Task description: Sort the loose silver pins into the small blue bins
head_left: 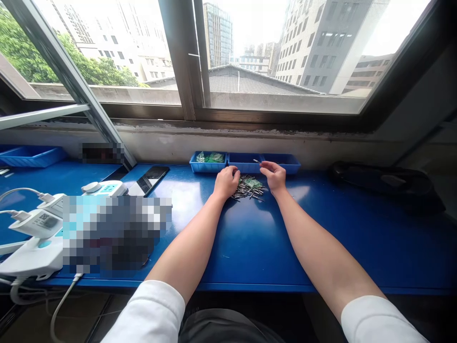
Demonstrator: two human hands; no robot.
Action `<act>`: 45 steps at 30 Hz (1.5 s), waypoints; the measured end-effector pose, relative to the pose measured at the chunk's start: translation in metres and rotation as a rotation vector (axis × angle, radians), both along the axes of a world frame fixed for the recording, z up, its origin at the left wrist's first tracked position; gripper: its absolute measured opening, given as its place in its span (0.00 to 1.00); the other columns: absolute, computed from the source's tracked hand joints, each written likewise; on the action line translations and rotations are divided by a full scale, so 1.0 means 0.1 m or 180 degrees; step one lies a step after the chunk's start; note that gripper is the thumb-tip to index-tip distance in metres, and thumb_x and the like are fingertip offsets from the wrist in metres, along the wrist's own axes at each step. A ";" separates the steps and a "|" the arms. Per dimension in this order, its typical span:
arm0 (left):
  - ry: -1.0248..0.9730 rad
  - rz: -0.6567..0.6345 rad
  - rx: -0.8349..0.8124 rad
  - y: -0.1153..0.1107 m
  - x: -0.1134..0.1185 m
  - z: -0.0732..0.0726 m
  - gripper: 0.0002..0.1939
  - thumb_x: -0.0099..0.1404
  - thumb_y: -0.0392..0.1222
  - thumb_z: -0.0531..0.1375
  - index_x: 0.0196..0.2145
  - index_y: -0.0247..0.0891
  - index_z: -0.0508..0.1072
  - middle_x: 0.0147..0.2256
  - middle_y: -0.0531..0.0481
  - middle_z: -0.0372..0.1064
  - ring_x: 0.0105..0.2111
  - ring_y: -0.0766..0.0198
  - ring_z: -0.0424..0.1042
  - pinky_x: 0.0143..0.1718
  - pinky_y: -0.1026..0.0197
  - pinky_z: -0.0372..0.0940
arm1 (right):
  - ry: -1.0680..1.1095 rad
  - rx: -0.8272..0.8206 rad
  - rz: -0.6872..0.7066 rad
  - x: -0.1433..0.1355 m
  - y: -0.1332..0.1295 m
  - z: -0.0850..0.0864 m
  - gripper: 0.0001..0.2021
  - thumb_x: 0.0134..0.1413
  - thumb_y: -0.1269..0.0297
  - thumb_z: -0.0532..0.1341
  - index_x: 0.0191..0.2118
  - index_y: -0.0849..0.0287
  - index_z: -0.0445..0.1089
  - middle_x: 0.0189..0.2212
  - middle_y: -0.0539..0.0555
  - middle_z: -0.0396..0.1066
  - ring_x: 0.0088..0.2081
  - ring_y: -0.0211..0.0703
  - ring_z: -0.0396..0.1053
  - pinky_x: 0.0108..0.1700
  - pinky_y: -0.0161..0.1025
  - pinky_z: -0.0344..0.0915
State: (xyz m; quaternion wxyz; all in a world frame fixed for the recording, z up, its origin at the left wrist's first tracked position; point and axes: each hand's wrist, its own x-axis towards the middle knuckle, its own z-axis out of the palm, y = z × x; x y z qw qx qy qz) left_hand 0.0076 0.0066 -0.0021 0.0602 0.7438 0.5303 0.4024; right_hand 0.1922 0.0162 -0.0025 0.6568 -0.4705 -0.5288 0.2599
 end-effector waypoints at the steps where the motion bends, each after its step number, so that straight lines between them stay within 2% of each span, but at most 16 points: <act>1: -0.0015 0.0044 -0.0021 0.01 -0.01 -0.01 0.14 0.67 0.44 0.50 0.43 0.37 0.71 0.42 0.45 0.72 0.44 0.58 0.69 0.47 0.58 0.64 | 0.0020 0.0060 -0.0183 0.03 0.03 0.00 0.16 0.40 0.63 0.62 0.38 0.61 0.74 0.36 0.56 0.76 0.41 0.48 0.72 0.48 0.47 0.67; 6: -0.0038 0.0119 -0.0131 0.06 -0.03 -0.05 0.14 0.65 0.42 0.50 0.43 0.37 0.71 0.42 0.44 0.72 0.44 0.58 0.69 0.46 0.58 0.64 | -0.0044 -0.0024 -0.0780 0.18 0.13 -0.04 0.24 0.38 0.67 0.60 0.46 0.64 0.71 0.43 0.59 0.74 0.44 0.49 0.70 0.50 0.47 0.66; 10: 0.0018 0.0154 -0.0291 0.05 -0.03 -0.05 0.14 0.65 0.42 0.50 0.43 0.37 0.71 0.43 0.44 0.71 0.44 0.57 0.69 0.46 0.57 0.64 | -0.0338 -0.0271 -0.0879 0.20 0.10 -0.05 0.33 0.36 0.68 0.60 0.56 0.62 0.64 0.49 0.59 0.70 0.43 0.48 0.69 0.48 0.47 0.66; 12: 0.0077 0.0166 -0.0412 0.03 -0.03 -0.03 0.14 0.65 0.44 0.51 0.43 0.38 0.71 0.43 0.45 0.71 0.44 0.57 0.69 0.46 0.58 0.64 | -0.0521 -0.0301 -0.0888 0.17 0.07 -0.04 0.36 0.36 0.68 0.60 0.58 0.60 0.61 0.49 0.57 0.71 0.41 0.47 0.69 0.47 0.46 0.66; 14: 0.0149 0.0147 -0.0532 0.02 -0.02 -0.02 0.14 0.65 0.46 0.51 0.42 0.39 0.71 0.43 0.45 0.72 0.44 0.57 0.69 0.46 0.58 0.64 | -0.0694 -0.0257 -0.0847 0.13 0.04 -0.03 0.32 0.38 0.68 0.59 0.56 0.61 0.64 0.43 0.56 0.73 0.38 0.45 0.69 0.45 0.45 0.67; 16: 0.0229 0.0103 -0.0615 0.01 -0.02 0.00 0.15 0.64 0.47 0.52 0.43 0.39 0.72 0.43 0.45 0.72 0.44 0.57 0.70 0.46 0.58 0.64 | -0.0944 -0.0174 -0.0720 0.07 0.00 -0.01 0.23 0.40 0.67 0.58 0.47 0.62 0.70 0.36 0.55 0.74 0.35 0.44 0.69 0.44 0.44 0.67; 20: 0.0377 0.0033 -0.0613 0.00 -0.01 0.00 0.17 0.64 0.49 0.52 0.44 0.39 0.72 0.45 0.44 0.72 0.46 0.54 0.69 0.47 0.56 0.64 | -0.1647 0.0070 -0.0474 -0.05 -0.05 -0.01 0.13 0.44 0.67 0.58 0.37 0.60 0.74 0.32 0.54 0.73 0.36 0.45 0.68 0.43 0.42 0.66; 22: 0.0431 0.0003 -0.0570 0.00 -0.01 -0.01 0.18 0.64 0.50 0.52 0.44 0.38 0.72 0.45 0.43 0.72 0.46 0.53 0.69 0.46 0.55 0.64 | -0.2043 0.0002 -0.0308 -0.09 -0.07 -0.02 0.12 0.45 0.63 0.59 0.37 0.59 0.74 0.34 0.54 0.73 0.39 0.46 0.67 0.45 0.43 0.65; 26: 0.0537 -0.0088 -0.0470 0.02 0.00 -0.04 0.18 0.64 0.51 0.51 0.44 0.39 0.73 0.44 0.43 0.72 0.45 0.53 0.70 0.46 0.55 0.63 | -0.2842 -0.0499 -0.0104 -0.15 -0.10 -0.06 0.19 0.46 0.52 0.60 0.41 0.59 0.75 0.41 0.58 0.72 0.46 0.54 0.64 0.49 0.48 0.61; 28: 0.0598 -0.0145 -0.0444 0.02 0.00 -0.04 0.19 0.64 0.52 0.51 0.43 0.39 0.73 0.43 0.44 0.72 0.44 0.54 0.70 0.46 0.56 0.63 | -0.3064 -0.0710 -0.0046 -0.16 -0.10 -0.06 0.21 0.48 0.49 0.59 0.42 0.58 0.75 0.43 0.59 0.71 0.47 0.57 0.63 0.49 0.51 0.61; 30: 0.0664 -0.0178 -0.0427 0.01 0.00 -0.04 0.19 0.63 0.52 0.51 0.44 0.39 0.73 0.43 0.44 0.72 0.44 0.54 0.70 0.45 0.56 0.64 | -0.3121 -0.0757 0.0006 -0.16 -0.09 -0.07 0.19 0.49 0.50 0.59 0.42 0.57 0.75 0.43 0.58 0.71 0.47 0.56 0.64 0.49 0.50 0.61; 34: 0.0761 -0.0157 -0.0418 -0.01 0.01 -0.03 0.19 0.63 0.52 0.52 0.44 0.39 0.72 0.43 0.44 0.72 0.45 0.54 0.69 0.45 0.56 0.64 | -0.3032 -0.0498 0.0171 -0.14 -0.06 -0.09 0.16 0.50 0.54 0.60 0.40 0.58 0.76 0.39 0.58 0.73 0.43 0.50 0.67 0.48 0.44 0.62; 40: 0.0795 -0.0168 -0.0411 -0.02 0.02 -0.01 0.19 0.63 0.52 0.52 0.44 0.39 0.72 0.43 0.44 0.71 0.45 0.54 0.69 0.45 0.56 0.63 | -0.2887 -0.0148 0.0318 -0.13 -0.06 -0.11 0.10 0.51 0.59 0.60 0.35 0.56 0.77 0.36 0.55 0.75 0.40 0.47 0.70 0.48 0.43 0.63; 43: 0.0779 -0.0141 -0.0448 -0.02 0.01 -0.01 0.19 0.63 0.52 0.52 0.44 0.39 0.72 0.44 0.45 0.71 0.45 0.54 0.69 0.45 0.57 0.63 | -0.2715 -0.0063 0.0319 -0.14 -0.07 -0.11 0.12 0.49 0.60 0.60 0.37 0.57 0.76 0.37 0.55 0.75 0.40 0.46 0.71 0.47 0.42 0.65; 45: 0.0762 -0.0126 -0.0456 -0.03 0.01 -0.01 0.19 0.64 0.51 0.51 0.44 0.39 0.72 0.44 0.45 0.71 0.45 0.55 0.69 0.45 0.57 0.63 | -0.2630 -0.0015 0.0353 -0.13 -0.09 -0.11 0.16 0.45 0.59 0.63 0.42 0.59 0.75 0.39 0.56 0.74 0.41 0.47 0.71 0.46 0.41 0.66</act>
